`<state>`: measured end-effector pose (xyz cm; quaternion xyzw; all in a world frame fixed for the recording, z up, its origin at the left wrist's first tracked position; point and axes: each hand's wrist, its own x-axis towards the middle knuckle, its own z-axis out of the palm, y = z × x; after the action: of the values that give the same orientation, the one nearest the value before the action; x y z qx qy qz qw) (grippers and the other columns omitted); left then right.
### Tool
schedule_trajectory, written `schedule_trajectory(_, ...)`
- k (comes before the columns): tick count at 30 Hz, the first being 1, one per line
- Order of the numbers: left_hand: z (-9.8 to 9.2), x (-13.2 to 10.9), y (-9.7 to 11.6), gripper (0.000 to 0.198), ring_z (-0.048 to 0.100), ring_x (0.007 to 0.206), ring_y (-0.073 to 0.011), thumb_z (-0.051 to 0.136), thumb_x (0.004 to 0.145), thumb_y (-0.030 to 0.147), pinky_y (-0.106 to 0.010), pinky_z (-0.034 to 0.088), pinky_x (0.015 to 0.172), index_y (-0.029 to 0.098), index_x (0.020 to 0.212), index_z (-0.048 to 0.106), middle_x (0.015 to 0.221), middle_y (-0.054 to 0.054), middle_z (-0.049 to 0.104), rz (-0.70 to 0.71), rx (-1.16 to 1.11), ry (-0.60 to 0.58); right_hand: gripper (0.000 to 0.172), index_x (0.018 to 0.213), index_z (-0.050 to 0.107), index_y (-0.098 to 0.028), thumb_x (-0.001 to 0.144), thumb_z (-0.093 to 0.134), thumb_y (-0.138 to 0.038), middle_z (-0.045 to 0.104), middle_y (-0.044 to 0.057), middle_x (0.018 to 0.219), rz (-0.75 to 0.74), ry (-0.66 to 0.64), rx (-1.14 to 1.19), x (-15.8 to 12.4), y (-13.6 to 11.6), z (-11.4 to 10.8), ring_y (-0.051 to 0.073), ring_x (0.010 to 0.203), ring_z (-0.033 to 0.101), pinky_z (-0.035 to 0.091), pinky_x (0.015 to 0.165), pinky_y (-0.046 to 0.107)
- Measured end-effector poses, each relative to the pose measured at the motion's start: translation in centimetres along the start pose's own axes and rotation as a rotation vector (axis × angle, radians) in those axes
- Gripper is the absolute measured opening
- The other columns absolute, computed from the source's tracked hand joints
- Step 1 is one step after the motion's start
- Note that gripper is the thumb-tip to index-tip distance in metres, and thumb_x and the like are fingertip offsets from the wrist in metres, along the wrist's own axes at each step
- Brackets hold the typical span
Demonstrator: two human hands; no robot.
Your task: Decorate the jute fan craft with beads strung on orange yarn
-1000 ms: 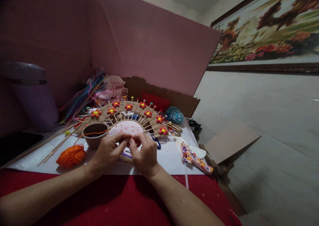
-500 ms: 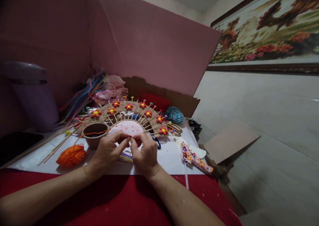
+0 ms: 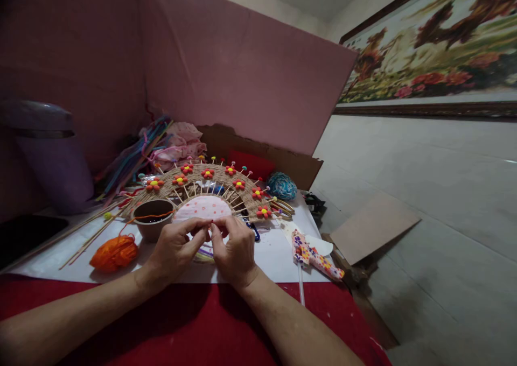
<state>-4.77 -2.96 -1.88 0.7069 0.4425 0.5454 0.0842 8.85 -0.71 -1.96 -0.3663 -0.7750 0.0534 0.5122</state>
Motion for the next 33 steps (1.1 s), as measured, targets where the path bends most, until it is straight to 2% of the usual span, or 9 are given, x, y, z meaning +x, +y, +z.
schedule_trajectory(9, -0.24, -0.05, 0.16, 0.017, 0.064, 0.066, -0.0166, 0.051, 0.083, 0.017, -0.027, 0.046, 0.064, 0.015, 0.085, 0.067, 0.075, -0.003, 0.071, -0.051, 0.046, -0.021, 0.006, 0.076, 0.059, -0.016, 0.081, 0.056, -0.018, 0.059, 0.001, 0.065, -0.034, 0.027, -0.039, 0.12, -0.01, 0.07, 0.013, 0.060, 0.053, 0.039, 0.055, 0.024)
schedule_trajectory(14, -0.19, 0.20, -0.01, 0.017, 0.065, 0.074, -0.0166, 0.051, 0.084, 0.019, -0.027, 0.046, 0.068, 0.016, 0.091, 0.066, 0.082, -0.003, 0.072, -0.057, -0.020, -0.007, 0.005, 0.076, 0.060, -0.016, 0.080, 0.056, -0.017, 0.058, 0.001, 0.064, -0.052, 0.030, -0.024, 0.03, -0.10, 0.05, 0.013, 0.060, 0.053, 0.039, 0.055, 0.024)
schedule_trajectory(18, -0.18, 0.31, -0.15, 0.017, 0.063, 0.071, -0.0155, 0.051, 0.084, 0.017, -0.027, 0.045, 0.068, 0.016, 0.088, 0.067, 0.079, -0.003, 0.071, -0.045, -0.050, -0.051, 0.006, 0.079, 0.061, -0.016, 0.080, 0.056, -0.017, 0.059, 0.001, 0.065, -0.025, 0.021, -0.004, 0.00, 0.01, 0.11, 0.014, 0.060, 0.054, 0.039, 0.055, 0.024)
schedule_trajectory(33, -0.13, 0.41, -0.02, 0.014, 0.063, 0.065, -0.0157, 0.054, 0.082, 0.020, -0.026, 0.044, 0.062, 0.015, 0.080, 0.067, 0.072, -0.003, 0.070, -0.096, 0.035, 0.002, 0.007, 0.077, 0.061, -0.017, 0.082, 0.057, -0.019, 0.061, 0.000, 0.066, 0.035, 0.019, 0.045, -0.01, -0.20, 0.00, 0.013, 0.059, 0.054, 0.039, 0.055, 0.024)
